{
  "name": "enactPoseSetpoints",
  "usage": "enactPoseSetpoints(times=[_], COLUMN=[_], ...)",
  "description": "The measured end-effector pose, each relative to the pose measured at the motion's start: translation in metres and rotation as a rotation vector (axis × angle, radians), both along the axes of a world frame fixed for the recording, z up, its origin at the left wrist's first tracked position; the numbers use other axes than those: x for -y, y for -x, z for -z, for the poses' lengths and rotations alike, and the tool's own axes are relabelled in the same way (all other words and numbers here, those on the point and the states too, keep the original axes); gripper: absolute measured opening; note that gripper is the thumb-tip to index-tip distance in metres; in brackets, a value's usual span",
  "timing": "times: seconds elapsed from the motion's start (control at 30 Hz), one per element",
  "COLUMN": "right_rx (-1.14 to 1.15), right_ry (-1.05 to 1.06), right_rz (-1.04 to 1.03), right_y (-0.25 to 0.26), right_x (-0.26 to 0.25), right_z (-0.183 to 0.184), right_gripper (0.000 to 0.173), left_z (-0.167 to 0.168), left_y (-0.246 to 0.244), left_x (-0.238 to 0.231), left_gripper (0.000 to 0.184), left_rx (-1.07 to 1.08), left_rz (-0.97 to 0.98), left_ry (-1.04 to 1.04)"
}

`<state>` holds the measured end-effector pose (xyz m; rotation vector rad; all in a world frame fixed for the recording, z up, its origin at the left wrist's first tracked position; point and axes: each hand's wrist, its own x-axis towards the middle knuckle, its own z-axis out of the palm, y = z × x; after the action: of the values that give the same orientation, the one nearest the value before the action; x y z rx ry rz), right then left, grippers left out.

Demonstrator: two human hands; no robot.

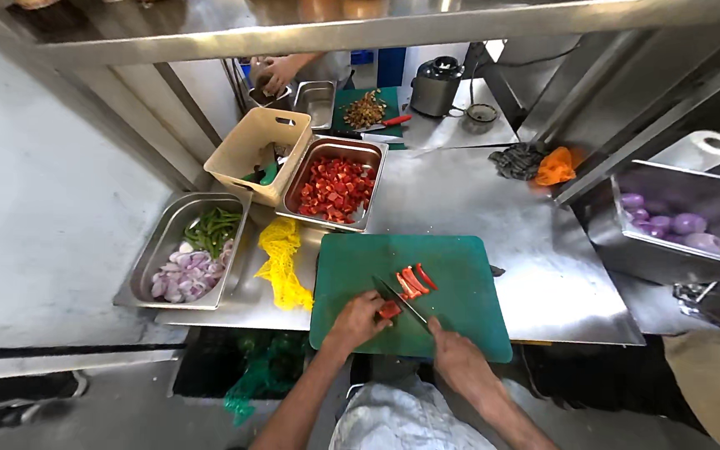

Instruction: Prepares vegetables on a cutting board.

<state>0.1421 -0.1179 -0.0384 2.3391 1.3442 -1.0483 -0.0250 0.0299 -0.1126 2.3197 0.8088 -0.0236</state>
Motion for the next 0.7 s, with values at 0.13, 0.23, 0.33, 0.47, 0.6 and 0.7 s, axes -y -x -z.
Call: enactPoseSetpoints(times=[0.13,0.23,0.33,0.47,0.6,0.7], right_rx=[-0.065,-0.113,-0.155,-0.22,-0.248,-0.285], right_ry=[0.024,0.011,-0.063,-0.287,-0.294,-0.314], right_rz=[-0.045,-0.026,-0.007,0.122,0.249,0.35], right_y=[0.008,0.012,-0.005,-0.038,-0.052,-0.053], right_x=[0.004,0.003,0.003,0.019,0.033,0.049], right_z=[-0.008,0.02,0.011,-0.005,-0.005,-0.004], right_gripper=[0.05,0.052,0.049,0.041,0.044,0.051], left_z=[0.0,0.009,0.012,0.017,0.02,0.025], left_y=[0.005,0.008,0.013,-0.016,-0.049,-0.052], left_x=[0.0,-0.002,0.003,0.016,0.025,0.029], left_gripper=[0.03,0.028,0.03,0.045,0.055,0.04], left_rx=[0.024,0.068,0.187,0.265,0.006,0.136], left_rz=[0.003,0.016,-0.131,-0.358,-0.344,-0.359], left_ry=[0.026,-0.011,-0.006,-0.087,-0.062,-0.133])
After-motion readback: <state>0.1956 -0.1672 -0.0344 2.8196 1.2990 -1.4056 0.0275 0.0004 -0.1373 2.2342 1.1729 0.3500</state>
